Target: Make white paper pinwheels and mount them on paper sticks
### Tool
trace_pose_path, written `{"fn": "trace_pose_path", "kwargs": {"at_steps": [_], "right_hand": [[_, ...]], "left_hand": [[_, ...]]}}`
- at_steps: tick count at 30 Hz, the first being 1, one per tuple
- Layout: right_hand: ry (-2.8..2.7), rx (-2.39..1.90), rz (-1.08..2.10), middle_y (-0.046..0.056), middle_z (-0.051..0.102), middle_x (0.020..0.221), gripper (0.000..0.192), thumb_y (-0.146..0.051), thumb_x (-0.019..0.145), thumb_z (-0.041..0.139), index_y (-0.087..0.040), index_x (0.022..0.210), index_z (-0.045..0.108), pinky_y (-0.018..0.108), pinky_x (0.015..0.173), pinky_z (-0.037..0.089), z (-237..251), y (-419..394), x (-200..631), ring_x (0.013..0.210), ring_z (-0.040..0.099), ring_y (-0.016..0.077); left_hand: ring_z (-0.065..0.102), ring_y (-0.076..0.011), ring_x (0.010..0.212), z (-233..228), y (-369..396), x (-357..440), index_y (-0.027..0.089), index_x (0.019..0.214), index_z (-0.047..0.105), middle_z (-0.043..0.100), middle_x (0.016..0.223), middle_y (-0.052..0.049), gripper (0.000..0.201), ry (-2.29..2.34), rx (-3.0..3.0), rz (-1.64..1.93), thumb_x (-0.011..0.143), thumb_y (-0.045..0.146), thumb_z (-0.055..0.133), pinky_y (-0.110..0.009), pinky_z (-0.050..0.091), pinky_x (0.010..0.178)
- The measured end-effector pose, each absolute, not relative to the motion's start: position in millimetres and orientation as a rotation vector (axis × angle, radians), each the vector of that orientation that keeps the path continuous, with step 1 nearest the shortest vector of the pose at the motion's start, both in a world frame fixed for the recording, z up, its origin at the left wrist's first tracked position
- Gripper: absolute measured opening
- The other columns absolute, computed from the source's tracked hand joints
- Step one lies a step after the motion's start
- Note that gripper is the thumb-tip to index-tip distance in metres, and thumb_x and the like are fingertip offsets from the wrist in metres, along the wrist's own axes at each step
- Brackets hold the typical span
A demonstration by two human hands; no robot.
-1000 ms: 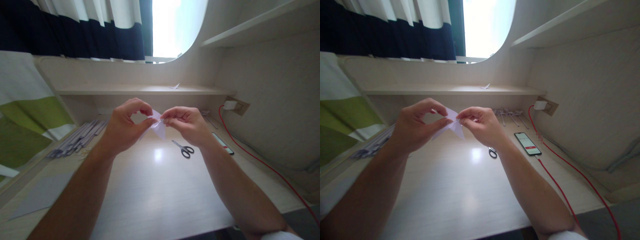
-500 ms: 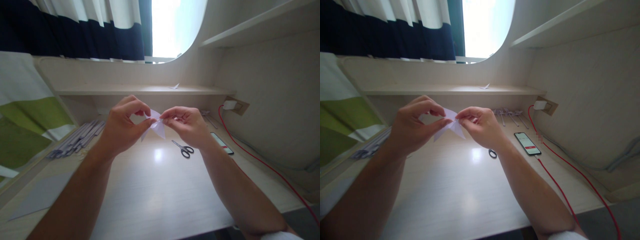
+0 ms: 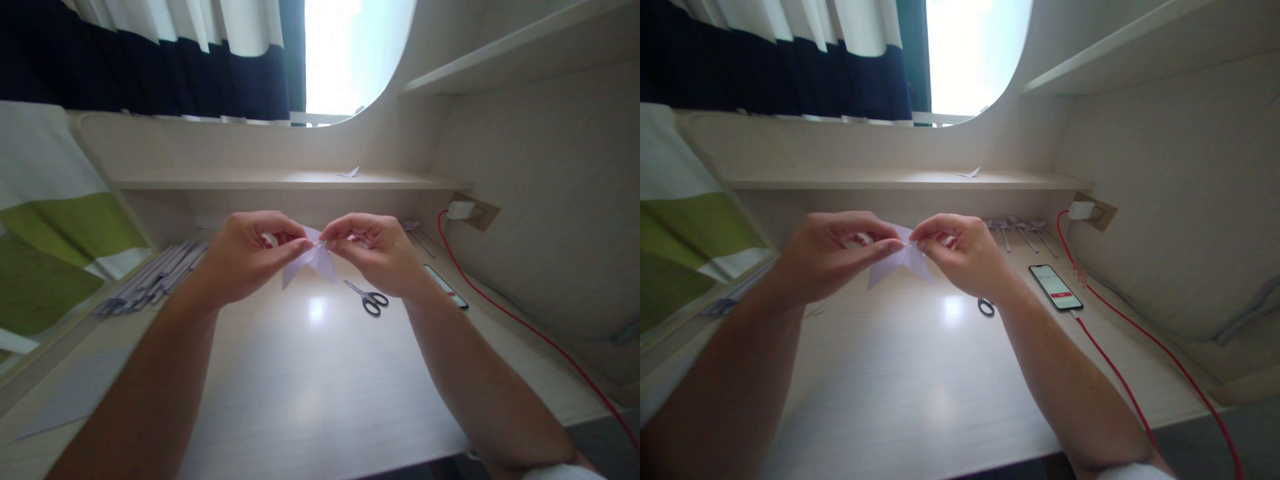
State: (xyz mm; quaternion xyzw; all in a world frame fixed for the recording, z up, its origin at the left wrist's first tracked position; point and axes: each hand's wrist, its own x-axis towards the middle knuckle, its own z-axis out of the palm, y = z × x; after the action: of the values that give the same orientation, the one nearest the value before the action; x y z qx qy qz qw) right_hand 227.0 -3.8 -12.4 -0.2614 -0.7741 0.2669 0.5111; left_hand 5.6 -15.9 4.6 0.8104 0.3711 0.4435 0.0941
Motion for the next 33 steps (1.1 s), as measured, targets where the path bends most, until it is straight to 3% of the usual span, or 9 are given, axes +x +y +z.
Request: {"fn": "trace_pose_path", "kwargs": {"at_steps": [10,23,33], "right_hand": [[-1.915,-0.653,0.627,0.003,0.080,0.088,0.014,-0.011,0.089,0.068,-0.016,0.091,0.080,0.027,0.071,0.054,-10.6,-6.1,227.0,0.080,0.071,0.0155],[-1.888,-0.656,0.667,0.004,0.079,0.086,0.012,-0.013,0.088,0.069,-0.015,0.091,0.080,0.026,0.068,0.053,-13.2,-3.6,225.1,0.076,0.070,0.0151],[-1.795,-0.668,0.670,0.005,0.079,0.084,0.011,-0.014,0.086,0.071,-0.016,0.090,0.081,0.028,0.069,0.054,-14.8,-1.0,225.2,0.076,0.070,0.0164]], "left_hand": [[0.072,-0.0181,0.071,4.5,-17.7,6.0,0.022,0.090,0.084,0.080,0.081,-0.003,0.011,1.056,2.360,1.301,0.085,0.029,0.078,-0.024,0.055,0.057],[0.071,-0.0157,0.075,5.4,-19.2,8.3,0.020,0.093,0.082,0.078,0.085,-0.003,0.014,1.109,2.362,1.247,0.088,0.030,0.075,-0.023,0.056,0.061],[0.070,-0.0145,0.074,3.4,-19.6,8.3,0.020,0.091,0.080,0.077,0.085,-0.001,0.009,1.112,2.381,1.259,0.084,0.020,0.074,-0.023,0.054,0.060]]}}
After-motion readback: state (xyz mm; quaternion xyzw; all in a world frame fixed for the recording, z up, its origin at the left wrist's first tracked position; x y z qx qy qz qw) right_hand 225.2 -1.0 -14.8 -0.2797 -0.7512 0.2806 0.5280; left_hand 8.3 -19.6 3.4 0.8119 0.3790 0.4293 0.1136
